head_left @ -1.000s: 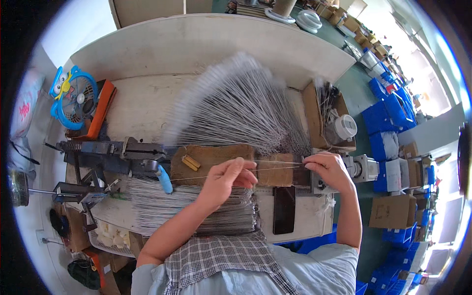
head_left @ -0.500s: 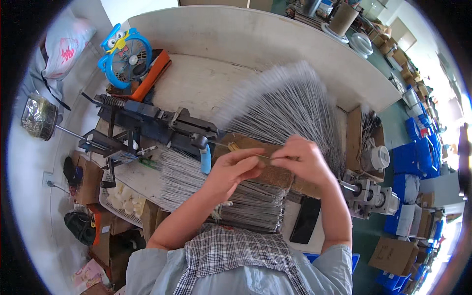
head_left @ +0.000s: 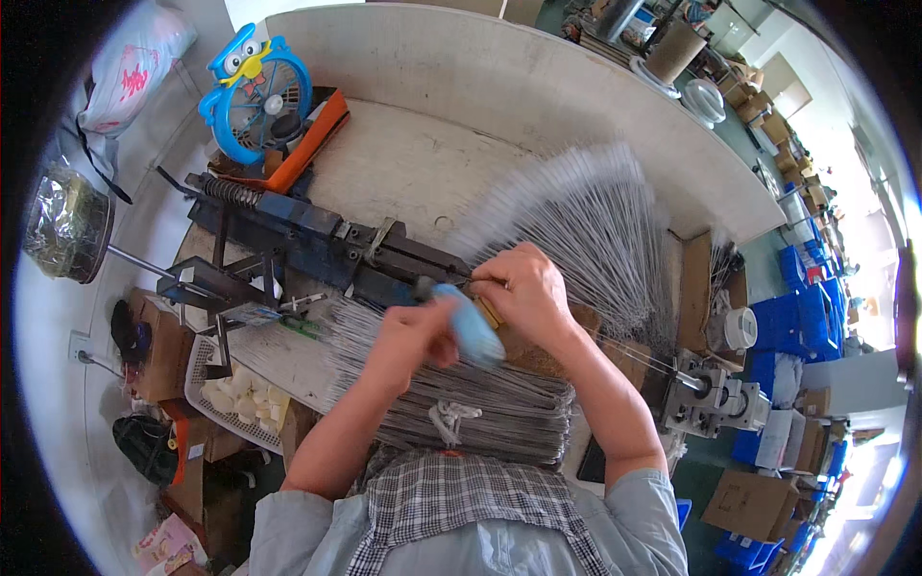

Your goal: The person places bristle fibers between metal wires clamped in a machine and operates the twisting mechanism to form small wire brushes repeatedly.

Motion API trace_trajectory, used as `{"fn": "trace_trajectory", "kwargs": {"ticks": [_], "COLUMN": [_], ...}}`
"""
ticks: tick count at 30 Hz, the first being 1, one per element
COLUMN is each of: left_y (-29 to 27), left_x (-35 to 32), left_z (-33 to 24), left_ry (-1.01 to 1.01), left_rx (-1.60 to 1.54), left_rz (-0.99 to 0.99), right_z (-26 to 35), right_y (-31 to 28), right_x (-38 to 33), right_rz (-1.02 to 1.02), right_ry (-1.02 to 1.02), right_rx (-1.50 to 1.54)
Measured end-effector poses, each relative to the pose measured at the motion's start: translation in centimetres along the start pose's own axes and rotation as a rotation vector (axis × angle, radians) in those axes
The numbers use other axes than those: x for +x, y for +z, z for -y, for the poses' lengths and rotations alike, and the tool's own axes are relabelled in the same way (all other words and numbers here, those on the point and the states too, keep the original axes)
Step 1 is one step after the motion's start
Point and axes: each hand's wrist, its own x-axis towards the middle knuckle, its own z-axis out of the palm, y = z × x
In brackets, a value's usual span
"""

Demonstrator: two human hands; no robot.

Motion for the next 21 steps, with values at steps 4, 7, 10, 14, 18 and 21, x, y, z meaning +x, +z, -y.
{"fn": "trace_trajectory", "kwargs": {"ticks": [4,7,10,14,18,21], "left_y": [-1.3,-1.1,0.3,2.5,2.5,1.9], "left_x": [1.6,2.4,2.1,1.6,2.5,2.7], "left_z": [2.4,3.7,4.3,4.4,5.4,4.6], "left_ry": [0.022,0.121,0.171,0.038,0.236,0.286], "left_rx": [0.700,0.568,0.148,-0.533,0.172,0.503], "left_rz": [-0.027,-0.056,-0.005,0.069,-0.018,-0.111], "right_z": [0.4,0.1,0.0,0.5,-1.1,-2.1], "right_y": [0.0,-0.4,-1.3,-3.2,-0.3,3.0], "right_x": [-0.2,0.1,-1.2,-4.8,-7.1,-5.9], "right_rz": [0.031,0.019,-0.226,-0.249,0.099,-0.126], "right_ry": [0.048,-0.005,-0.201,-0.192,-0.068,0.035], "right_rx": [0.013,-0.007,-0.034,-0.015,0.136,-0.036]}}
